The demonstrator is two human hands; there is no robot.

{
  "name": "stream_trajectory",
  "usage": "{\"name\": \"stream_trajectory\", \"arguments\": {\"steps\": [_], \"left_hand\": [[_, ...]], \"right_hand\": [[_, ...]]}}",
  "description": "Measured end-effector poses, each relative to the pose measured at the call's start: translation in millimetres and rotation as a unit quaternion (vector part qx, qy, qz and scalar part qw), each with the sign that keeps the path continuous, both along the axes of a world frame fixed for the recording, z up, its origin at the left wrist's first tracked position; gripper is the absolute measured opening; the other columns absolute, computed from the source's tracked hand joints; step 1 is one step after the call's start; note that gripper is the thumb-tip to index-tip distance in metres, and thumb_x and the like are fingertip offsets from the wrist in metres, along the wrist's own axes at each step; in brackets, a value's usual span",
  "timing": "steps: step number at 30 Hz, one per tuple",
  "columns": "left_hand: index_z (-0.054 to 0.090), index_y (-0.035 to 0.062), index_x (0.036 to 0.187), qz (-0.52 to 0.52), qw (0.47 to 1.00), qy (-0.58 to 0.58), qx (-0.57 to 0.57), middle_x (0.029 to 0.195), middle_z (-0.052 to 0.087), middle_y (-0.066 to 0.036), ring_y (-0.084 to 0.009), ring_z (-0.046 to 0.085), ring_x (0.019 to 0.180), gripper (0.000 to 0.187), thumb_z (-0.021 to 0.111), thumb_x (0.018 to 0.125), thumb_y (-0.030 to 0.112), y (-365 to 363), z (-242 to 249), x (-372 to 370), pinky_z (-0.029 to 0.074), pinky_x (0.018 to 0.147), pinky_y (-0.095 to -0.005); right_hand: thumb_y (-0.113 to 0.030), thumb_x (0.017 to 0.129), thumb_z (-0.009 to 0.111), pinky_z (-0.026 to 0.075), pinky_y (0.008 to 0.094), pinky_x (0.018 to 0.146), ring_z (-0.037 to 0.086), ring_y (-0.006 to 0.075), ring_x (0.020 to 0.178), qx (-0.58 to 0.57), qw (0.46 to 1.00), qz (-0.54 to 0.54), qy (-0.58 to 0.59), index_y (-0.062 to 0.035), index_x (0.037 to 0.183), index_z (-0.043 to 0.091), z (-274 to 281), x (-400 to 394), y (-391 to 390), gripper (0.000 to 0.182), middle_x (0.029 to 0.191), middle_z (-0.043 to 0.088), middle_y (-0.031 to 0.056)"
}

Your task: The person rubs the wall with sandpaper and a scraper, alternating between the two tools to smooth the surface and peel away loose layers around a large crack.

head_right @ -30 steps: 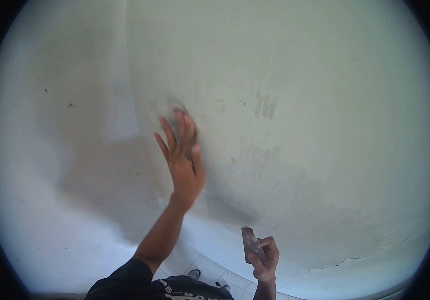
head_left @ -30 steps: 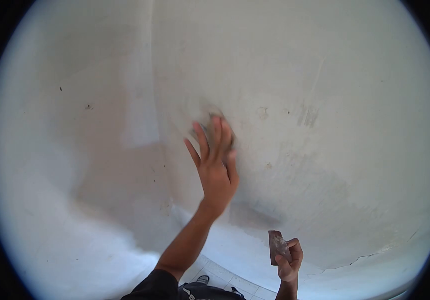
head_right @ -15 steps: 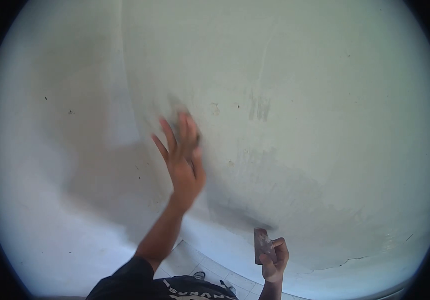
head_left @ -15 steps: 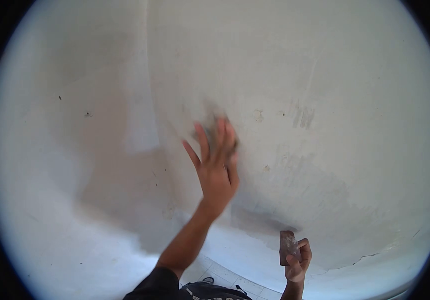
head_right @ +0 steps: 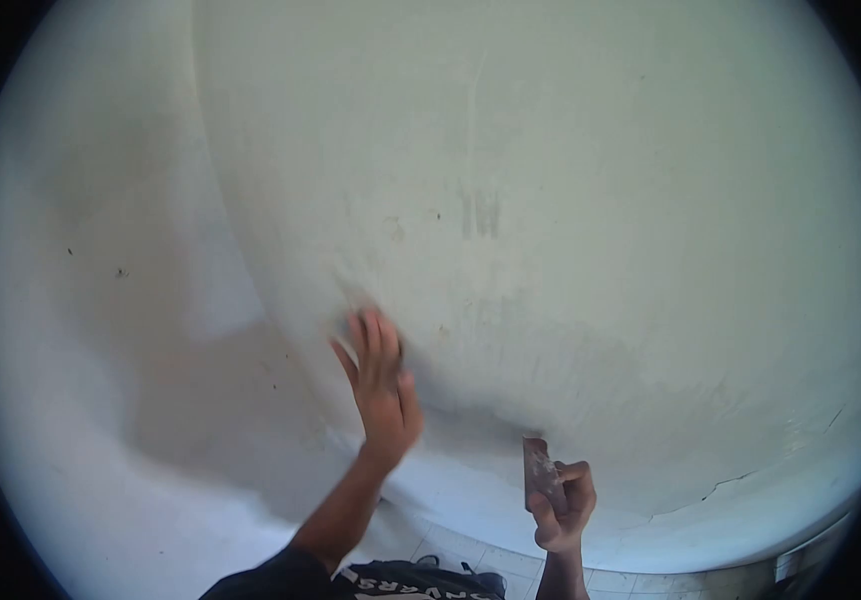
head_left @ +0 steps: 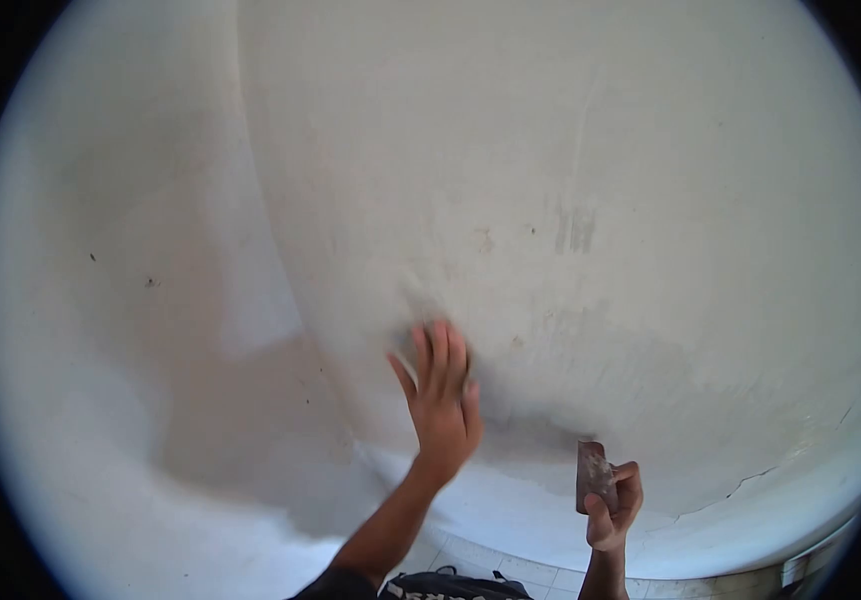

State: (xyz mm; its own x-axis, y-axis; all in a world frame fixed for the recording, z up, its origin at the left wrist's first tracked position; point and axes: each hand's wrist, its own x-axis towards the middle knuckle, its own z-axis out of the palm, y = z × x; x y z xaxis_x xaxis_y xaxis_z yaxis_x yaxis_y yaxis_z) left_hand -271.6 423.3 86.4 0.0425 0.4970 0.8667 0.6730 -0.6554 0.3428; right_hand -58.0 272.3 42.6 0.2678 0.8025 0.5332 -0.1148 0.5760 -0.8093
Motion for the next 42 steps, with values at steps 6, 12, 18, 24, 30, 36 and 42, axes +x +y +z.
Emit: {"name": "stream_trajectory", "arguments": {"steps": [6,12,18,24,30,36,42], "left_hand": [[0.036,-0.0062,0.152,-0.023,0.996,-0.037,0.075,0.162,0.03,-0.023,-0.0434,0.017,0.153,0.056,0.036,0.105,0.024,31,66,-10,0.004,0.122,-0.0603],[0.049,0.0043,0.146,-0.059,0.997,-0.01,-0.057,0.158,0.039,-0.018,-0.047,0.028,0.148,0.056,0.055,0.092,0.018,-17,-120,-2,0.019,0.118,-0.066],[0.051,0.0044,0.145,-0.023,0.999,0.006,0.024,0.158,0.04,-0.017,-0.0458,0.025,0.15,0.05,0.049,0.098,0.021,18,-59,-22,0.016,0.118,-0.0664],[0.046,0.0078,0.15,-0.035,0.998,-0.005,0.047,0.161,0.034,-0.014,-0.0443,0.022,0.151,0.053,0.047,0.099,0.024,24,-11,-19,0.013,0.119,-0.0667],[0.06,0.0192,0.138,-0.084,0.976,0.135,-0.147,0.15,0.05,-0.005,-0.036,0.028,0.149,0.048,0.066,0.091,0.027,-41,-215,-21,0.008,0.117,-0.0727],[0.041,0.0053,0.153,0.019,0.997,-0.009,0.076,0.163,0.032,-0.013,-0.0403,0.017,0.154,0.057,0.045,0.099,0.023,39,40,-36,-0.004,0.12,-0.0655],[0.048,0.0075,0.146,-0.002,0.994,0.094,-0.06,0.157,0.037,-0.017,-0.0438,0.025,0.149,0.052,0.051,0.097,0.023,3,-118,-22,0.011,0.118,-0.0715]], "right_hand": [[-0.017,0.086,0.068,0.041,0.0253,0.058,0.046,0.0105,0.061,0.172,0.911,-0.259,-0.273,-0.0039,0.093,0.043,-21,13,32,0.029,0.074,0.054,0.0046],[-0.03,0.088,0.069,0.044,0.0261,0.063,0.051,0.0141,0.065,0.161,0.928,-0.228,-0.248,-0.0044,0.092,0.044,-30,10,36,0.036,0.078,0.06,0.0109],[-0.036,0.087,0.07,0.045,0.0272,0.065,0.053,0.0135,0.07,0.141,0.924,-0.27,-0.23,-0.005,0.093,0.043,-40,11,34,0.042,0.079,0.063,0.0139],[-0.043,0.087,0.073,0.035,0.0268,0.061,0.041,0.0093,0.066,0.105,0.949,-0.25,-0.162,-0.0061,0.09,0.042,-38,9,27,0.048,0.071,0.048,0.0015],[-0.043,0.087,0.074,0.033,0.0259,0.061,0.039,0.0074,0.067,0.113,0.947,-0.261,-0.146,-0.0063,0.09,0.042,-35,5,30,0.049,0.072,0.046,-0.0004],[-0.043,0.086,0.075,0.034,0.0267,0.063,0.039,0.0078,0.069,0.103,0.961,-0.232,-0.111,-0.0065,0.091,0.042,-49,7,31,0.049,0.077,0.048,0.0002],[-0.04,0.086,0.076,0.036,0.0255,0.065,0.043,0.0076,0.071,0.092,0.974,-0.187,-0.091,-0.0076,0.092,0.043,-39,7,32,0.047,0.079,0.05,0.0006]]}}
